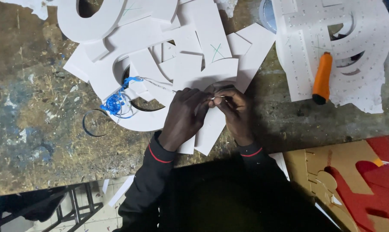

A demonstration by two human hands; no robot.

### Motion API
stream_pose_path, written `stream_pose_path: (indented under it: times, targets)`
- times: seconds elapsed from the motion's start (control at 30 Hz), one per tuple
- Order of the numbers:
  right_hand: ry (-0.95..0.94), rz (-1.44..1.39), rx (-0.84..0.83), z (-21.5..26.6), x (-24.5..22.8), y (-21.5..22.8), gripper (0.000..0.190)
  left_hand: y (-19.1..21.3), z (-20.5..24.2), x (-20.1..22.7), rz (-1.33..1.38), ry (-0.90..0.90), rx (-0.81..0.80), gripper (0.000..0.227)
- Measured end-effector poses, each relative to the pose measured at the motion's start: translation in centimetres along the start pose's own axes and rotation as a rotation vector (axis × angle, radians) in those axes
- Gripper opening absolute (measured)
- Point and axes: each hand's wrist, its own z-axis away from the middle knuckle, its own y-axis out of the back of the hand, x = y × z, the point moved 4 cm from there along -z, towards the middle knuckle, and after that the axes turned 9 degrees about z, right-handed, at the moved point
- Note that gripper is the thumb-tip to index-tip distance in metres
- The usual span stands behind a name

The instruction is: The person assembles a white foam letter by attaching an LED strip to its surface. They use an orange utility knife to cut the strip and a blue wire to connect the components, working on a cluttered table with other letter pieces.

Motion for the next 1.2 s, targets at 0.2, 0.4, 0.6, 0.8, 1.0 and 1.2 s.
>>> stream_pose_path:
  times: [0.2, 0.4, 0.6, 0.8, 1.0, 1.2]
  targets:
    - [0.123, 0.327, 0.076, -4.1, -0.9, 5.1, 0.017, -2.2, -2.7, -0.9, 0.056, 0.193, -0.106, 0.037]
    - [0.186, 0.516, 0.048, -8.9, 0.1, 7.0, 0.011, -6.4, -4.7, -4.5, -0.019, 0.219, -0.209, 0.033]
    - [0.168, 0.571, -0.02, -9.6, 1.1, 7.3, 0.009, -7.5, -4.9, -5.6, -0.03, 0.267, -0.246, 0.036]
    - [0.163, 0.551, -0.078, -10.9, 2.4, 8.1, 0.01, -7.3, -5.3, -5.5, 0.019, 0.258, -0.245, 0.035]
    - [0.132, 0.534, -0.165, -11.7, 3.9, 9.2, 0.016, -6.9, -5.1, -5.0, 0.095, 0.284, -0.246, 0.037]
    - [0.068, 0.505, -0.125, -11.5, 4.1, 9.4, 0.018, -7.4, -5.0, -5.7, 0.098, 0.259, -0.266, 0.036]
